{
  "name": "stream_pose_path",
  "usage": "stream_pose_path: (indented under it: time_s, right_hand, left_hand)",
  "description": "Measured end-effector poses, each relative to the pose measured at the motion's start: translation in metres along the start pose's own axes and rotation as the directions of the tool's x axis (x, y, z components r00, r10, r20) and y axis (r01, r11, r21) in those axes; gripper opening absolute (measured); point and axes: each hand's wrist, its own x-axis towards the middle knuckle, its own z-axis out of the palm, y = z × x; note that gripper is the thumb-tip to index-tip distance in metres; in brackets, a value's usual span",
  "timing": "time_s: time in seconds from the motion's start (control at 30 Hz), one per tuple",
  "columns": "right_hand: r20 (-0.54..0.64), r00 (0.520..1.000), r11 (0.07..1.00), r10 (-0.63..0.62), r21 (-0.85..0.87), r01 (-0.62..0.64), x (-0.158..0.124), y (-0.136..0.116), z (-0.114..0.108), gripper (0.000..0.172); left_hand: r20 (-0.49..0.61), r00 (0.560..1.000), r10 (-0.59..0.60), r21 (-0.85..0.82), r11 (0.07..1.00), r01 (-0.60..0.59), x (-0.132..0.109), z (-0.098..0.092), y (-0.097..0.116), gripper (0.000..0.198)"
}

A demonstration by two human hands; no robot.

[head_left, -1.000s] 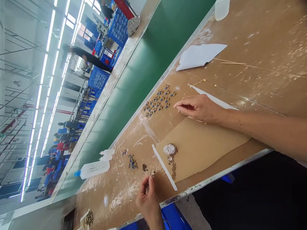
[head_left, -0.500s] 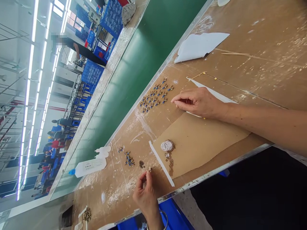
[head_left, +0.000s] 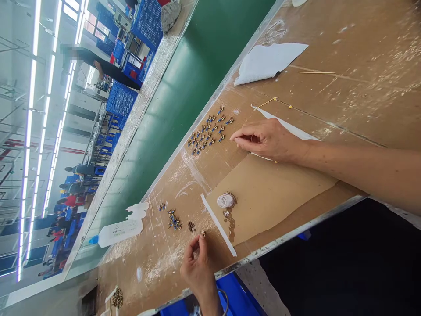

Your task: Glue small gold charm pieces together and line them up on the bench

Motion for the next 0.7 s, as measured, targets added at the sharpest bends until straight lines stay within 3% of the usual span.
stream_pose_path:
  time_s: [0.7]
  right_hand:
    - [-0.020,0.999,0.999,-0.030,-0.021,0.029,0.0002,0.0021,0.0016,0.020]
  left_hand:
    - [0.050,0.996,0.070,0.093,0.993,-0.075,0.0061,-0.0022,0.0082,0.031]
